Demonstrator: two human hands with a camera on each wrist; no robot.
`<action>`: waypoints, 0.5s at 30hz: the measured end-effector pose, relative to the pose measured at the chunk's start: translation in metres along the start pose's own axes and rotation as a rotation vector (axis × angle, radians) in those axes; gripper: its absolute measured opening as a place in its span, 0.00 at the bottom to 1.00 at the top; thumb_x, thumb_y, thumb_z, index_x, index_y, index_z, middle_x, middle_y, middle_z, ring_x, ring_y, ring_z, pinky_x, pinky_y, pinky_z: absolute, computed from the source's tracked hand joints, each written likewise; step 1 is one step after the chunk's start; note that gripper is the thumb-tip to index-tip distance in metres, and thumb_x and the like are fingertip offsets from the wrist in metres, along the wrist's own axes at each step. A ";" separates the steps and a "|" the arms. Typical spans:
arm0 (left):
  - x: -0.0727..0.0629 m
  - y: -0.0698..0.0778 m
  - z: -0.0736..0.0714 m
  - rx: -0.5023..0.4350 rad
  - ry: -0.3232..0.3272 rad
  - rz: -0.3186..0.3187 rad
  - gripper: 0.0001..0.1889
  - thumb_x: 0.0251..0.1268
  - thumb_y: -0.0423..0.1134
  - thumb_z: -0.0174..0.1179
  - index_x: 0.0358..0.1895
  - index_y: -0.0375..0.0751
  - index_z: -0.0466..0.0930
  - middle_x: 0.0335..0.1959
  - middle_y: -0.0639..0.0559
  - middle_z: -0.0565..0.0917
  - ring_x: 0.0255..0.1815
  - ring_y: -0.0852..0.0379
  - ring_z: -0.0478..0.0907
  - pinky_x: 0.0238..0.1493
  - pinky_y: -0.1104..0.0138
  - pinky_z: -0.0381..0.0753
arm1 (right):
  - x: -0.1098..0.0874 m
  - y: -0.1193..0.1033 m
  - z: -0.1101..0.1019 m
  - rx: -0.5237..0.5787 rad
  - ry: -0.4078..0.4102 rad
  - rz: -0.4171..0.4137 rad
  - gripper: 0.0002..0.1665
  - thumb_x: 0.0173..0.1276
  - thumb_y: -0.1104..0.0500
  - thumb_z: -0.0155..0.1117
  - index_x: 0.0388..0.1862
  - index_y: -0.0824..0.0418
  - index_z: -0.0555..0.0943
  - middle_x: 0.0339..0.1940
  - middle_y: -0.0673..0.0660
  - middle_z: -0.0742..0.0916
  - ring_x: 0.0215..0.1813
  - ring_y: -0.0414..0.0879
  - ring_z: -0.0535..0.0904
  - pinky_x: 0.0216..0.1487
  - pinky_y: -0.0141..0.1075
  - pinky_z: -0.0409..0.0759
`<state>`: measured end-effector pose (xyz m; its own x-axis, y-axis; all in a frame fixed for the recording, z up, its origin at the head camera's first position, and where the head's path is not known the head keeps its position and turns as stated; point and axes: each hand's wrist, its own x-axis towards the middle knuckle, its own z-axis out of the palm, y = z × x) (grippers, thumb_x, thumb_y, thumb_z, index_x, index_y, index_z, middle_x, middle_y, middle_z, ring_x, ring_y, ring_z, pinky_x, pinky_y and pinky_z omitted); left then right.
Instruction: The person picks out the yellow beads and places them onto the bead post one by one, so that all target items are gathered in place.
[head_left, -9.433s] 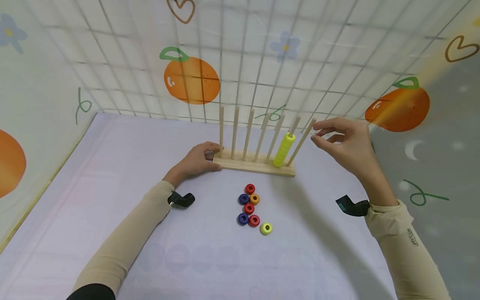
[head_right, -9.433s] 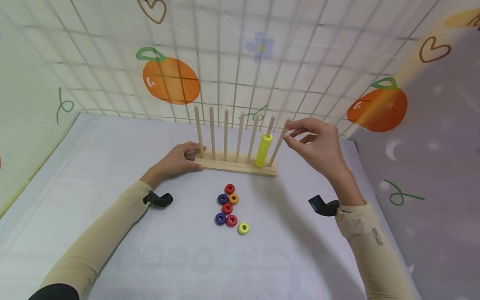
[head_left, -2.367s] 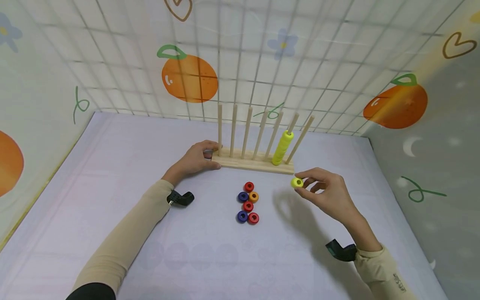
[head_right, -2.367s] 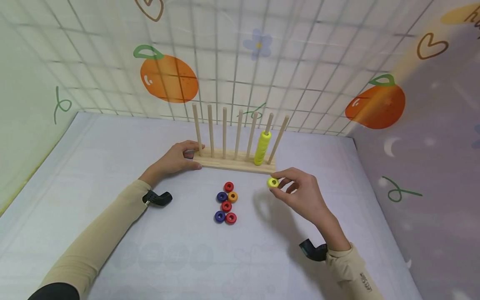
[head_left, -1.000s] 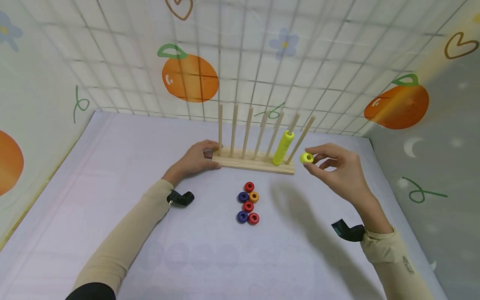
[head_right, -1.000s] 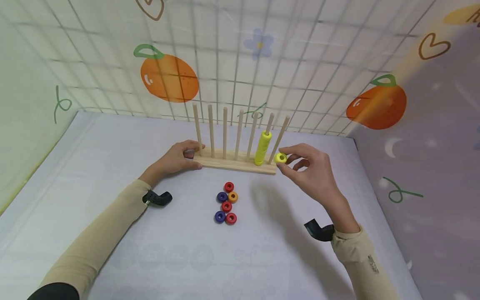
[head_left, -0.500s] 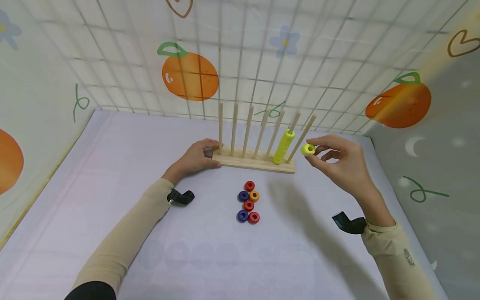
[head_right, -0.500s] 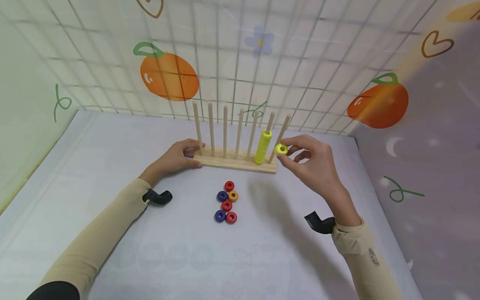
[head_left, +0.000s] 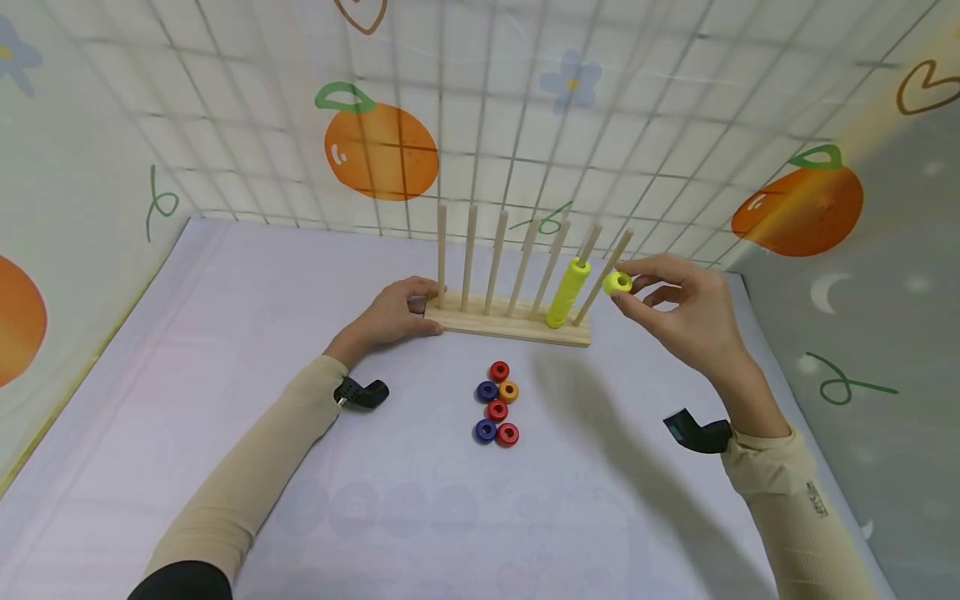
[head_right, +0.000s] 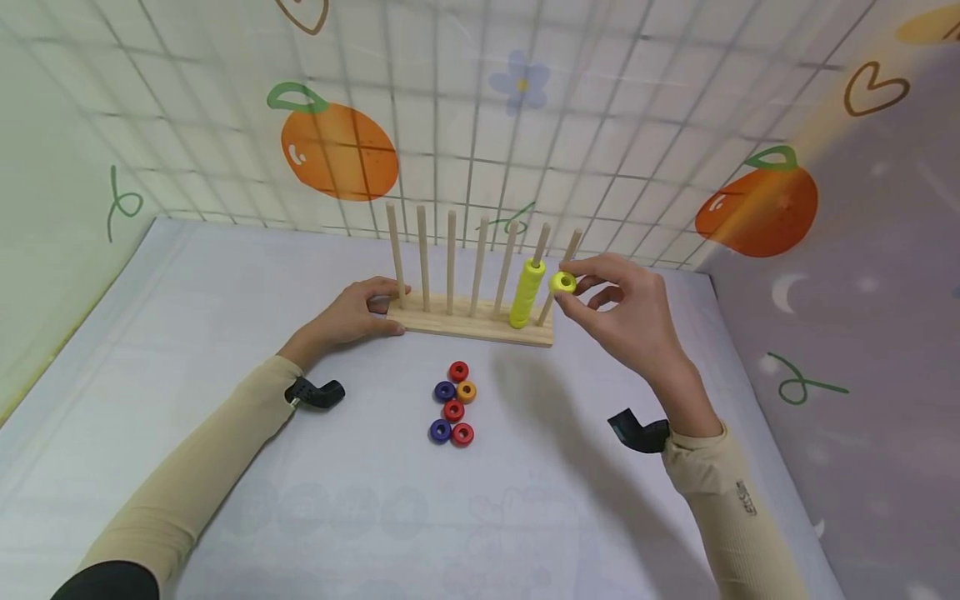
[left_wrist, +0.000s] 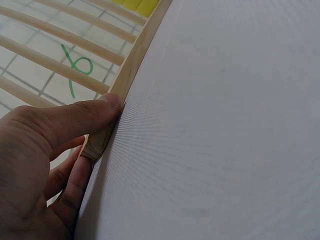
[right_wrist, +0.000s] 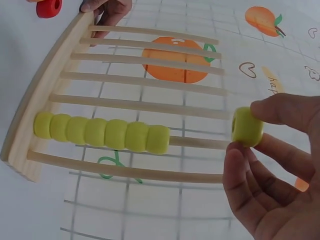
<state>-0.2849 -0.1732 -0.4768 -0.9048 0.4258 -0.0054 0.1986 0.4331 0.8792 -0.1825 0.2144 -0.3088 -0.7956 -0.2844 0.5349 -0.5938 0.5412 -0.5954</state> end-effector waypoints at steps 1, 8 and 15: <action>0.000 0.000 0.000 0.001 0.001 0.001 0.41 0.53 0.40 0.78 0.71 0.36 0.69 0.70 0.45 0.70 0.64 0.41 0.73 0.62 0.57 0.77 | 0.001 0.000 0.000 0.002 0.000 -0.005 0.21 0.54 0.73 0.77 0.48 0.65 0.88 0.42 0.56 0.89 0.39 0.42 0.80 0.36 0.23 0.82; 0.001 0.000 0.000 0.016 0.004 0.026 0.41 0.52 0.40 0.78 0.70 0.34 0.70 0.70 0.45 0.69 0.64 0.40 0.74 0.62 0.56 0.77 | 0.011 -0.003 -0.003 0.005 -0.001 -0.023 0.20 0.56 0.73 0.75 0.49 0.65 0.87 0.43 0.55 0.88 0.40 0.42 0.80 0.37 0.24 0.82; 0.000 0.000 0.000 0.013 0.003 0.017 0.42 0.51 0.40 0.79 0.70 0.34 0.70 0.70 0.46 0.69 0.64 0.41 0.74 0.62 0.56 0.77 | 0.021 -0.003 -0.003 0.017 0.007 -0.025 0.20 0.55 0.74 0.75 0.49 0.67 0.87 0.44 0.58 0.88 0.39 0.42 0.80 0.37 0.23 0.81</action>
<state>-0.2851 -0.1732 -0.4763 -0.9023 0.4311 0.0113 0.2192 0.4359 0.8729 -0.1974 0.2093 -0.2940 -0.7798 -0.2920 0.5537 -0.6154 0.5201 -0.5923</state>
